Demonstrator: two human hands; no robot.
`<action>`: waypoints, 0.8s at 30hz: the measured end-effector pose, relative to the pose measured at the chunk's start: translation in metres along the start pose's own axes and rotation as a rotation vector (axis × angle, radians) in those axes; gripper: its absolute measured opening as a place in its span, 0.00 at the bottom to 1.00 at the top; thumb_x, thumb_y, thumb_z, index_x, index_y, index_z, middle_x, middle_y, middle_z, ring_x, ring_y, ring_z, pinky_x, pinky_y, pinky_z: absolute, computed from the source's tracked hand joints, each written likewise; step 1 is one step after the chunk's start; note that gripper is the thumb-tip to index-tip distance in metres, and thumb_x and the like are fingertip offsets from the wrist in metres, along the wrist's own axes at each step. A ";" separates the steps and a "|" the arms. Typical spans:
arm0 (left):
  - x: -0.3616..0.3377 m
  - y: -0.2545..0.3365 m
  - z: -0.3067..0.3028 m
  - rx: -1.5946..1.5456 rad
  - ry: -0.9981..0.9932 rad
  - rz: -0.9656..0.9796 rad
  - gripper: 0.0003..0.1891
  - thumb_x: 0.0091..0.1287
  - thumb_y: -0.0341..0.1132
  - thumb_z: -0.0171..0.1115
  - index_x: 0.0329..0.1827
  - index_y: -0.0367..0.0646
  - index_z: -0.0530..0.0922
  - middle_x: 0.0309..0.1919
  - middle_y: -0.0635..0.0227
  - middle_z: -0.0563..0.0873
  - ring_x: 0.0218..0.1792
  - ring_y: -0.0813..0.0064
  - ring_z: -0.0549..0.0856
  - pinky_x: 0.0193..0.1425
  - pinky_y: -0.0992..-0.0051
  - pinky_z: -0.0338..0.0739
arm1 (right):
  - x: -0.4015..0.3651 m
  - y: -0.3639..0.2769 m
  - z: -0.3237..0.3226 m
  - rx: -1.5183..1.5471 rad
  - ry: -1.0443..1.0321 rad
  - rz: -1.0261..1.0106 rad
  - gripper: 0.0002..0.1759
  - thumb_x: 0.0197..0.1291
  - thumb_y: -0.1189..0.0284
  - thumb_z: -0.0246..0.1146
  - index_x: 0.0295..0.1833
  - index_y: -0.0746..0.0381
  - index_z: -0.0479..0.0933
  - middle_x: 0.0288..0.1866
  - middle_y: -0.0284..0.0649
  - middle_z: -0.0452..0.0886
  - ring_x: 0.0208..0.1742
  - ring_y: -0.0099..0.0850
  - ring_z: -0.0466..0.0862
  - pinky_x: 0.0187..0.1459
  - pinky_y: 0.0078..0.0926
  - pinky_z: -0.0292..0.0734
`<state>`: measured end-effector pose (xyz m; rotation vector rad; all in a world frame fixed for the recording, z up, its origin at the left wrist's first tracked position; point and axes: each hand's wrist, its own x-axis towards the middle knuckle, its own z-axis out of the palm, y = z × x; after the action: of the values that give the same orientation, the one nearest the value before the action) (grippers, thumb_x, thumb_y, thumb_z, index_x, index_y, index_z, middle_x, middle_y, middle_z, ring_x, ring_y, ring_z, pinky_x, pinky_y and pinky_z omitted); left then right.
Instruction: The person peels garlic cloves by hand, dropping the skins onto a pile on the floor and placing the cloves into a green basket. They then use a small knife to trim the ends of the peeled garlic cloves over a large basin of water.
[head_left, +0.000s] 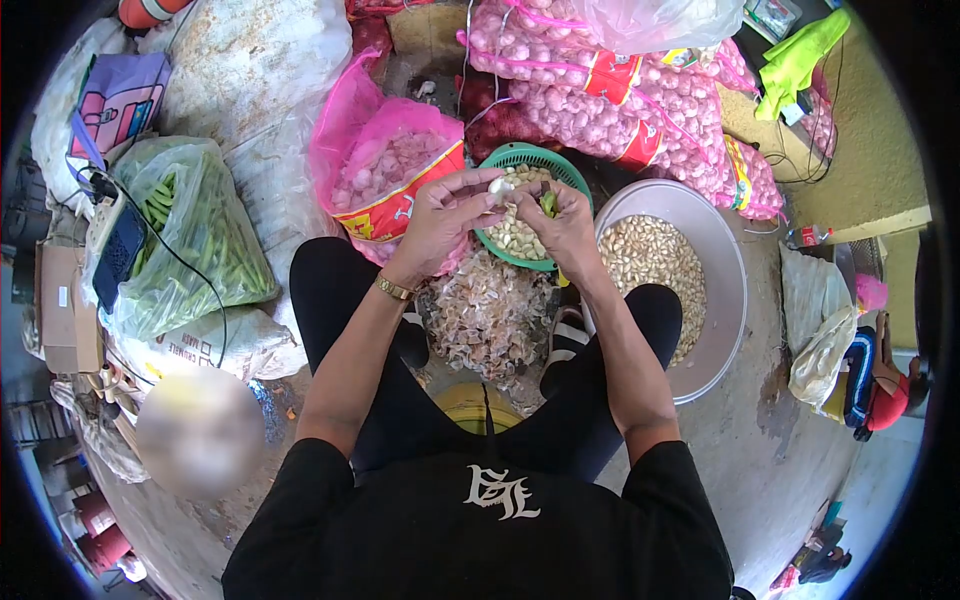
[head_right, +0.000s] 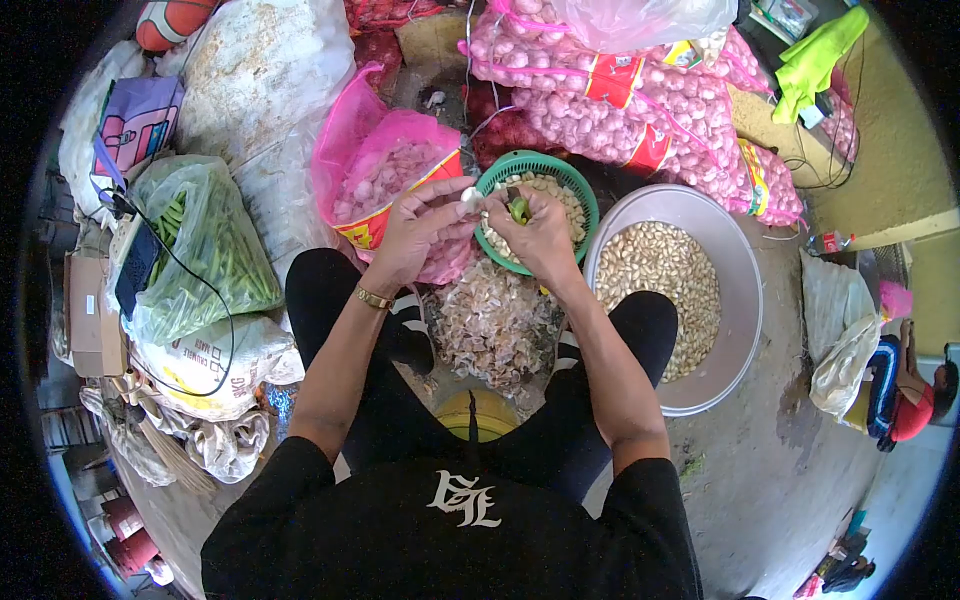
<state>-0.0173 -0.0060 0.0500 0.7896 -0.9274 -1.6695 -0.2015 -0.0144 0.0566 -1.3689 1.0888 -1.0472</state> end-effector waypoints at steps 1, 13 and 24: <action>0.000 -0.001 -0.001 0.031 0.003 0.028 0.17 0.69 0.25 0.60 0.61 0.34 0.76 0.51 0.64 0.84 0.51 0.77 0.84 0.57 0.75 0.83 | 0.000 -0.001 0.000 0.000 -0.001 0.000 0.06 0.65 0.74 0.64 0.41 0.66 0.82 0.28 0.22 0.76 0.29 0.10 0.70 0.30 0.11 0.64; 0.001 -0.005 -0.001 0.296 -0.011 0.226 0.15 0.67 0.23 0.63 0.56 0.35 0.80 0.48 0.66 0.85 0.48 0.78 0.84 0.54 0.77 0.83 | 0.003 0.003 0.004 -0.045 0.031 -0.120 0.09 0.65 0.70 0.67 0.42 0.66 0.84 0.32 0.31 0.85 0.33 0.14 0.79 0.36 0.16 0.74; 0.002 -0.005 -0.003 -0.093 -0.014 -0.070 0.16 0.70 0.27 0.60 0.60 0.36 0.78 0.51 0.65 0.85 0.48 0.75 0.86 0.54 0.74 0.84 | 0.002 0.007 0.002 -0.012 0.024 -0.133 0.10 0.65 0.70 0.66 0.41 0.67 0.82 0.31 0.31 0.83 0.32 0.15 0.77 0.35 0.16 0.72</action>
<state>-0.0174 -0.0076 0.0434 0.7564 -0.8340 -1.7680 -0.1994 -0.0166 0.0498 -1.4580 1.0339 -1.1578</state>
